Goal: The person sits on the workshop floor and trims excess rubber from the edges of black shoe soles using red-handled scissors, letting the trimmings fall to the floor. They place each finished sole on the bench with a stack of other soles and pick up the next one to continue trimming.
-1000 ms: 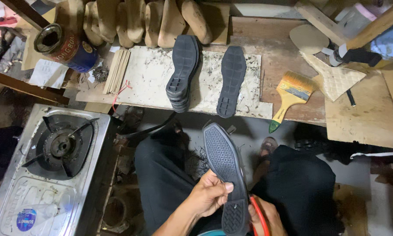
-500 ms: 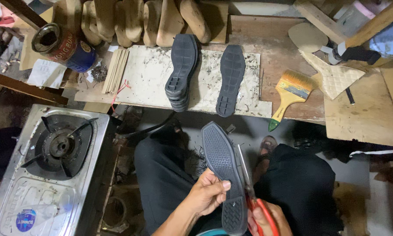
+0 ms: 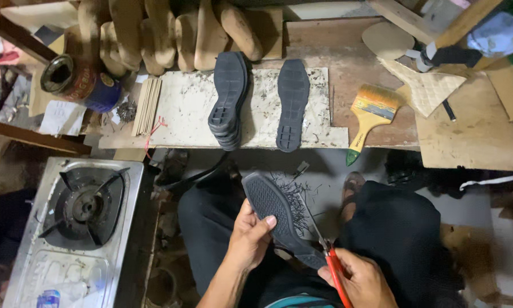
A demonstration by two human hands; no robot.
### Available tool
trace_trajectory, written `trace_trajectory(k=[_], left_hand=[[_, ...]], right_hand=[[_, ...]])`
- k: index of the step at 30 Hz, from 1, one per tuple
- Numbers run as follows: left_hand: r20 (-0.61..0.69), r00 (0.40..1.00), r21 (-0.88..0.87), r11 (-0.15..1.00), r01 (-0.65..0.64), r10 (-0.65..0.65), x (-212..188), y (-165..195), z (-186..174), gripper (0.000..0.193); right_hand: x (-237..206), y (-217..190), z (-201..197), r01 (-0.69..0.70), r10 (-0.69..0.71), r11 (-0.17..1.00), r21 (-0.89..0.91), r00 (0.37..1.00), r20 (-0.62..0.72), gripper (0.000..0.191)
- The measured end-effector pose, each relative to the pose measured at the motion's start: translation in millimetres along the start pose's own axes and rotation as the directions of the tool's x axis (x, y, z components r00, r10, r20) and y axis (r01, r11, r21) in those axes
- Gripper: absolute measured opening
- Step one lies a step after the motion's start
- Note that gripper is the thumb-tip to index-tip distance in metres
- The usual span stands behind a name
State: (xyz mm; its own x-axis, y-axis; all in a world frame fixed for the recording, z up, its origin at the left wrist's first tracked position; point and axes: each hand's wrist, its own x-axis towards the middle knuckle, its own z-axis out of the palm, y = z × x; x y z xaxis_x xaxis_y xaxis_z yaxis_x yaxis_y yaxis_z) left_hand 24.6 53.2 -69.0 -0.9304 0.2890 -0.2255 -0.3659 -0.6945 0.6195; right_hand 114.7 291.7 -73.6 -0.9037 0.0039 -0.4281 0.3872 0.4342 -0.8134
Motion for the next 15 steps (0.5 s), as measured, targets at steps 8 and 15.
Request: trace_trajectory(k=[8,15], left_hand=[[0.018,0.999,0.029,0.999,0.034,-0.034,-12.5,-13.1,9.5,0.051],[0.021,0.997,0.008,0.997,0.074,-0.074,-16.3,-19.1,11.9,0.056]], right_hand=[[-7.2,-68.9,-6.7,0.243,-0.308,0.91,-0.336,0.938,-0.157,0.062],[-9.4,-64.7,-3.7,0.159,-0.207,0.943,-0.291,0.968,-0.142,0.06]])
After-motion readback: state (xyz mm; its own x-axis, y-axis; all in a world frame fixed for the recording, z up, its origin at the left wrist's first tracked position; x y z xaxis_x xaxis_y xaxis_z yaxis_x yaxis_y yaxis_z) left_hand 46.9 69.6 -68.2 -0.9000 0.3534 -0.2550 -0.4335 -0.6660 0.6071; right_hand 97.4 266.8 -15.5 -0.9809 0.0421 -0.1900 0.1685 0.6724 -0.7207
